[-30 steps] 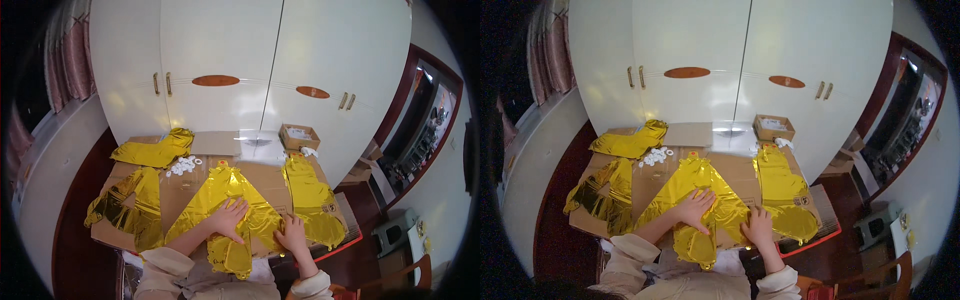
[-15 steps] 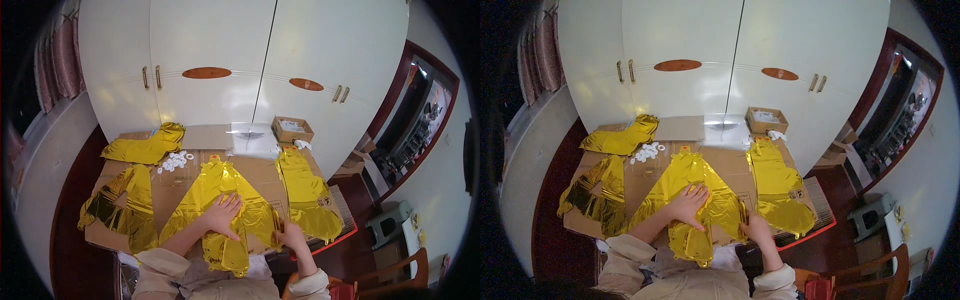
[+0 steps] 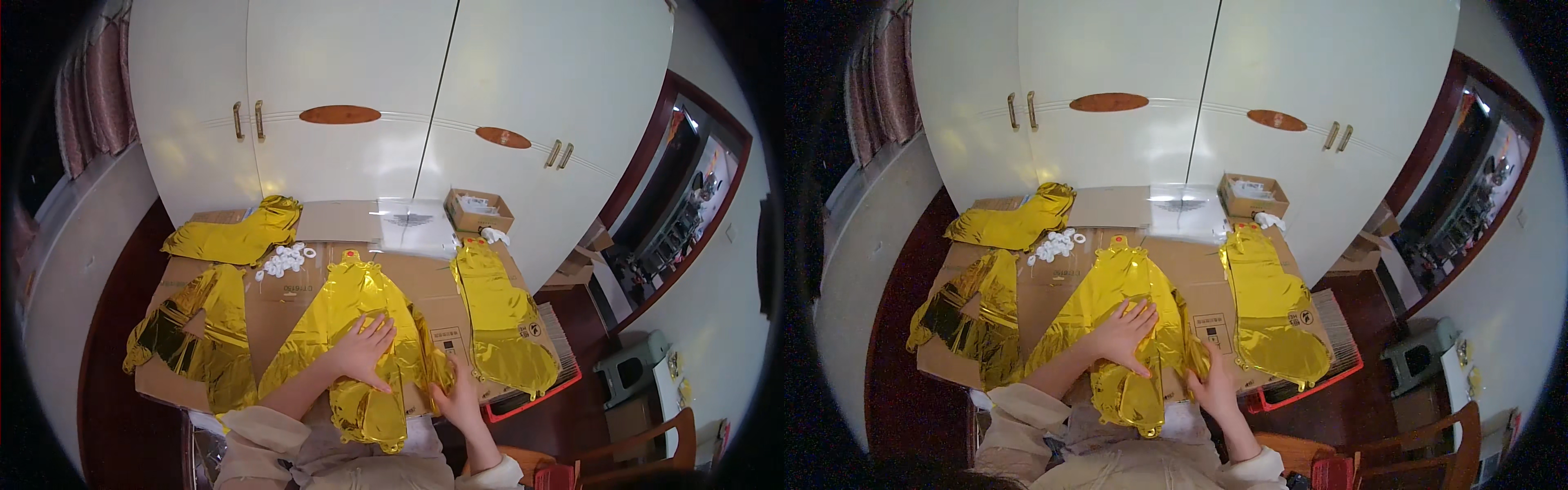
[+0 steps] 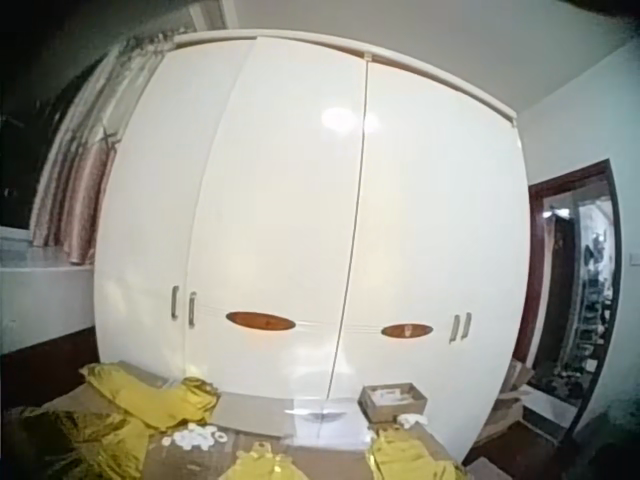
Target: The recorder is manually wrapping cardboard sheets in gold foil and organizing them on top of a shipping box.
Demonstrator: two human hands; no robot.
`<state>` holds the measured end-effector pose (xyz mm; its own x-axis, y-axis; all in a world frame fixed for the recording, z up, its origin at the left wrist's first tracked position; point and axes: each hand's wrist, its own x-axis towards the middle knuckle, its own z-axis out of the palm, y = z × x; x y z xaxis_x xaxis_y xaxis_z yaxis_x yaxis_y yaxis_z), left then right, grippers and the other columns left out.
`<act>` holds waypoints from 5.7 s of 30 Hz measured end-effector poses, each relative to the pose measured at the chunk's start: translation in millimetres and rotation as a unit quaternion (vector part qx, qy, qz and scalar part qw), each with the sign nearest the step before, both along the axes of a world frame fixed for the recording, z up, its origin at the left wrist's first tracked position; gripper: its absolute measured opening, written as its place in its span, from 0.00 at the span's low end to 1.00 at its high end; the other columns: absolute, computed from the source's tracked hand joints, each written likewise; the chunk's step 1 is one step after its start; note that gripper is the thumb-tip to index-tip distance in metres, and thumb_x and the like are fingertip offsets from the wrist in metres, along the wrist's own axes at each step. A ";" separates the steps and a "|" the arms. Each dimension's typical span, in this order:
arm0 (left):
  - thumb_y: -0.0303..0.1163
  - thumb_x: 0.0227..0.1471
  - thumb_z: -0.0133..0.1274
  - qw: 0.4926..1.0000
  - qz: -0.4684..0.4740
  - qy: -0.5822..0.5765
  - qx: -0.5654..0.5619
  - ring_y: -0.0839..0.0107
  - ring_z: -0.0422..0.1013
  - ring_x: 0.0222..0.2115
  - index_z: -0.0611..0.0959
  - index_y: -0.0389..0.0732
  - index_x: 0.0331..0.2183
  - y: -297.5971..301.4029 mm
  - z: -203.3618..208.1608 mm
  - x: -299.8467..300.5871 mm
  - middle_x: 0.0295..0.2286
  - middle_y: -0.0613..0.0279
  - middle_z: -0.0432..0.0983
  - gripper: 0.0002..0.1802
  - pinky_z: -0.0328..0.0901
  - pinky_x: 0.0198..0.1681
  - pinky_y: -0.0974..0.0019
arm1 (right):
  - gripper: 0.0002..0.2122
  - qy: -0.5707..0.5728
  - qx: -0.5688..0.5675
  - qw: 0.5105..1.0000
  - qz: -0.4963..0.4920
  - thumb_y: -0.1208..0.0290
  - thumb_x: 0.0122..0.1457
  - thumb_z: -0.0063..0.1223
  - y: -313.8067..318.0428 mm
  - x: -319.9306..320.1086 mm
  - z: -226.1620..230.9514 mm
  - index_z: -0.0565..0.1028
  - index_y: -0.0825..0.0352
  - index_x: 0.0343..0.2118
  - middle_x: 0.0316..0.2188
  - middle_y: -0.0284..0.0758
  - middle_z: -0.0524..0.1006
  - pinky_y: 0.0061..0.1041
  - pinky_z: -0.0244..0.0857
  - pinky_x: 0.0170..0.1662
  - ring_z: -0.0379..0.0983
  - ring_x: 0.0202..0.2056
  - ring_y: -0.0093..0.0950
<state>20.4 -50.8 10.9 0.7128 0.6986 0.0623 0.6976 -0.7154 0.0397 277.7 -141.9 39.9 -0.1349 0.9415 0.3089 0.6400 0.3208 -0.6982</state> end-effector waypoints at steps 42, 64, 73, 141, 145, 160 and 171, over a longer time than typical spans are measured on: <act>0.83 0.29 0.48 1.000 0.022 0.001 -0.001 0.46 0.42 0.66 0.56 0.25 0.61 -1.0 -2.3 -0.1 0.63 0.40 0.48 0.77 0.35 0.64 0.33 | 0.16 -0.281 0.180 0.923 0.191 0.66 0.54 0.54 80.6 -37.3 -27.1 0.79 0.59 0.47 0.51 0.24 0.76 0.35 0.59 0.50 0.68 0.54 0.27; 0.83 0.29 0.47 1.000 0.024 0.012 -0.009 0.45 0.40 0.66 0.55 0.26 0.61 0.2 -5.7 0.1 0.63 0.38 0.46 0.76 0.35 0.63 0.33 | 0.22 -0.256 0.110 0.928 0.246 0.52 0.58 0.51 85.6 -25.5 -22.7 0.76 0.58 0.51 0.56 0.26 0.72 0.39 0.53 0.58 0.65 0.58 0.31; 0.82 0.30 0.49 1.000 0.022 0.013 -0.012 0.44 0.40 0.66 0.54 0.26 0.62 0.5 -4.5 0.0 0.63 0.38 0.46 0.76 0.35 0.64 0.34 | 0.22 -0.275 0.103 0.928 0.230 0.55 0.57 0.55 91.7 -26.9 -36.3 0.75 0.55 0.53 0.56 0.25 0.72 0.40 0.54 0.58 0.65 0.58 0.32; 0.61 0.61 0.33 0.515 0.255 -0.631 -0.521 0.52 0.59 0.59 0.62 0.42 0.62 17.5 -35.9 2.2 0.60 0.51 0.59 0.40 0.54 0.63 0.52 | 0.20 -0.157 0.074 0.960 0.220 0.64 0.62 0.50 77.3 -15.1 -32.0 0.70 0.56 0.57 0.57 0.31 0.72 0.40 0.56 0.60 0.61 0.62 0.35; 0.64 0.61 0.29 0.355 0.267 -0.672 -0.592 0.57 0.66 0.55 0.64 0.43 0.61 26.8 -45.1 0.5 0.58 0.53 0.64 0.41 0.59 0.60 0.54 | 0.21 -0.184 0.076 0.953 0.227 0.62 0.62 0.51 77.6 -18.7 -34.2 0.70 0.54 0.58 0.56 0.29 0.72 0.39 0.55 0.61 0.60 0.63 0.33; 0.67 0.60 0.24 0.391 0.188 -0.645 -0.629 0.63 0.73 0.48 0.65 0.45 0.61 23.3 -43.6 -1.7 0.55 0.56 0.69 0.43 0.66 0.54 0.57 | 0.23 -0.198 0.083 0.946 0.244 0.59 0.60 0.52 77.1 -15.2 -36.6 0.68 0.55 0.59 0.57 0.28 0.71 0.41 0.54 0.62 0.60 0.63 0.31; 0.70 0.58 0.28 0.382 0.216 -0.647 -0.624 0.62 0.73 0.47 0.67 0.45 0.59 32.5 -66.8 -5.9 0.51 0.56 0.73 0.44 0.67 0.52 0.58 | 0.22 -0.233 0.110 0.942 0.216 0.59 0.64 0.45 80.3 -21.0 -40.1 0.66 0.61 0.60 0.60 0.37 0.67 0.40 0.53 0.63 0.60 0.63 0.33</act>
